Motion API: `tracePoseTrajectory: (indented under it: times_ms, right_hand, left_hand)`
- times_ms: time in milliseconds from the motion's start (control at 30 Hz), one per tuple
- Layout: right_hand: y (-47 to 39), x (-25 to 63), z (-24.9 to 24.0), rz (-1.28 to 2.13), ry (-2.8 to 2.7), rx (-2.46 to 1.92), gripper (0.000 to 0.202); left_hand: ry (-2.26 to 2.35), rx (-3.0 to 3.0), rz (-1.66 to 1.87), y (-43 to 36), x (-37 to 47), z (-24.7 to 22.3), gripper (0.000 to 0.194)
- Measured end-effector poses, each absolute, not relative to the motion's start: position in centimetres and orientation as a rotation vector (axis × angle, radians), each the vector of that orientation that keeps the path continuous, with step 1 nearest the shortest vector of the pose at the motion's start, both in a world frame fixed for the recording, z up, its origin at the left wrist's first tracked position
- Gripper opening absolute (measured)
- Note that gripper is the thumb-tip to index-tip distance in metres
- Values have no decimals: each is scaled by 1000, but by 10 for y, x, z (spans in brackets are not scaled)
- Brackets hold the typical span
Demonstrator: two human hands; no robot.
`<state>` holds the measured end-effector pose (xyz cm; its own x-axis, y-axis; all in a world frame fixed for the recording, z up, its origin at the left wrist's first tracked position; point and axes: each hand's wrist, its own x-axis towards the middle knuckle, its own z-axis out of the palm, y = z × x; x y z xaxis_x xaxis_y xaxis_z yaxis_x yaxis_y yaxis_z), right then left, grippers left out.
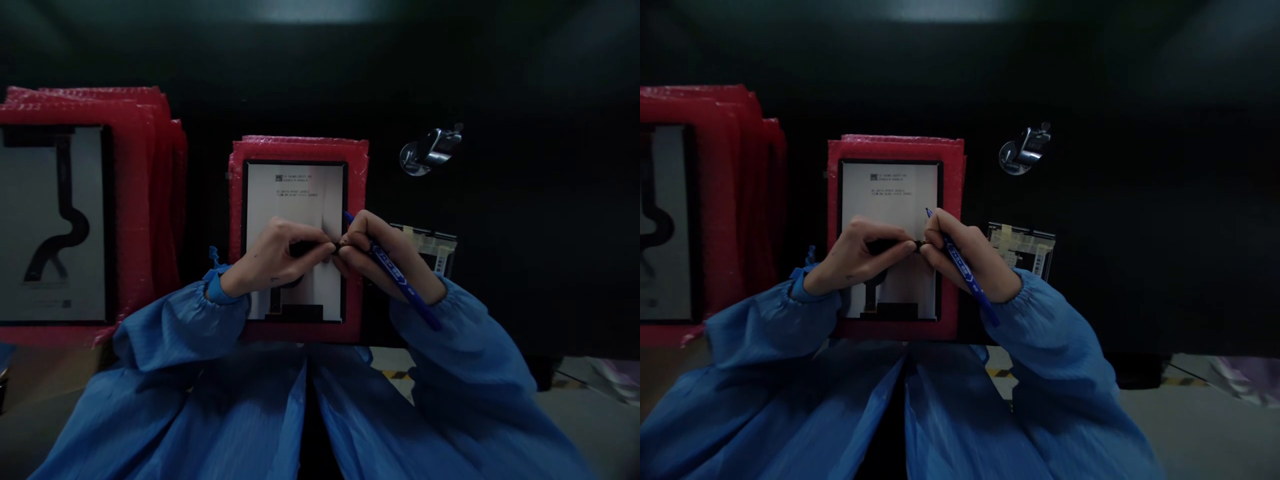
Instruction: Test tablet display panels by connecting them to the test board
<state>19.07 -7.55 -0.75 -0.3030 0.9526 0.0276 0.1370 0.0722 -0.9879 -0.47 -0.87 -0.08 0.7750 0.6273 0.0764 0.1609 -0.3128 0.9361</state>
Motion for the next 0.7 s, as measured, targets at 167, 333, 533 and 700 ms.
tracePoseTrajectory:
  times_ms: [167, 333, 533, 700]
  right_hand:
    - [-74, 190, -7, 1276, -1590, -1136, 29]
    - [-76, 192, -6, 1418, -1580, -1063, 27]
    - [-77, 185, -11, 1244, -1597, -1169, 31]
    - [-76, 200, -5, 835, -1549, -1253, 26]
  left_hand:
    - [625, 1852, 528, -10, -4, 0, 23]
    - [558, 1851, 449, -10, -7, -2, 24]
    - [507, 1888, 427, -12, -4, -5, 25]
    - [716, 2045, 633, -3, -15, 5, 39]
